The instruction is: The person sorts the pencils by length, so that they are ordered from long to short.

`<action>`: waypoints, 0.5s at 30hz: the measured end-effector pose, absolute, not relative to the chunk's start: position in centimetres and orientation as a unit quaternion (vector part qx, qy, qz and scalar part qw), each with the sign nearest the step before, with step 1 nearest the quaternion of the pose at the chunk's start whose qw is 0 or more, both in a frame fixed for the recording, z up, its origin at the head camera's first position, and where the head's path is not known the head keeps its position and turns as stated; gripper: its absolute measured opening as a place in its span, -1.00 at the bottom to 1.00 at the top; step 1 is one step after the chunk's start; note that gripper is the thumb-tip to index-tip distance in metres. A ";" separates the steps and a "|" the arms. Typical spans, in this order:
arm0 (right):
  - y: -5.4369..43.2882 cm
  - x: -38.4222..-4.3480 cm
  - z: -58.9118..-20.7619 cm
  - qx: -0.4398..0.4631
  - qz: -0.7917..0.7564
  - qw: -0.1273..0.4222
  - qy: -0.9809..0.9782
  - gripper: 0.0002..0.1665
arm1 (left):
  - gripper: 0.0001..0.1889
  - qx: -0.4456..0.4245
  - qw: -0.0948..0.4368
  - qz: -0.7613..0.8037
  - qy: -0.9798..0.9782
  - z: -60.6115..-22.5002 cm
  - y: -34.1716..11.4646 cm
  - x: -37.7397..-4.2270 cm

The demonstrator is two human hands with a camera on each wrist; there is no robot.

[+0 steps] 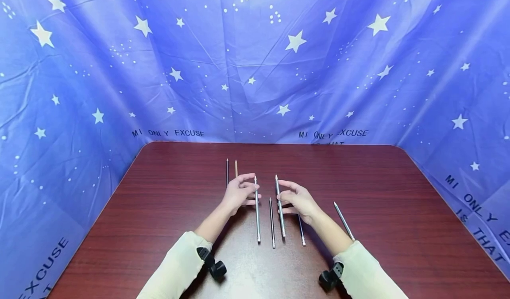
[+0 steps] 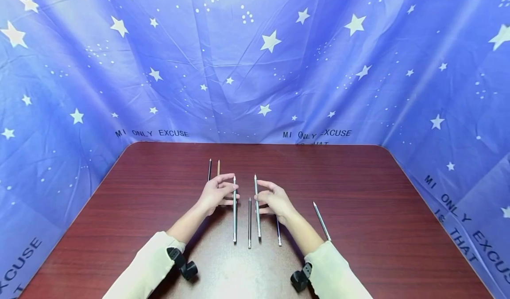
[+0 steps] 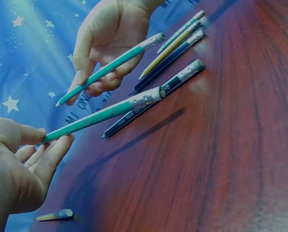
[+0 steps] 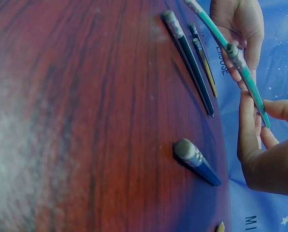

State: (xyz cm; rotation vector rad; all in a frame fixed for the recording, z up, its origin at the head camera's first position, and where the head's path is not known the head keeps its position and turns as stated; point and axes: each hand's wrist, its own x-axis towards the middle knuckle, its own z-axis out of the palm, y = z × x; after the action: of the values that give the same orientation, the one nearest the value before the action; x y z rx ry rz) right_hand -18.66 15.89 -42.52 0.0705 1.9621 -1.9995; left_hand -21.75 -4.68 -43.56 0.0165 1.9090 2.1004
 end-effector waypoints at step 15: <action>15.6 -19.0 -42.6 0.027 -0.712 0.167 0.681 -0.30 | -0.50 -0.004 0.115 0.724 0.680 -43.1 -4.9 -23.2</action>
State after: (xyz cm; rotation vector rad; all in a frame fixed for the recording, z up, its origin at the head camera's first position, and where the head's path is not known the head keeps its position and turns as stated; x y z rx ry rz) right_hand -19.00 15.64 -42.55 0.0775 1.9389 -2.0281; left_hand -23.25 -4.88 -43.13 -0.0115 1.9932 2.1222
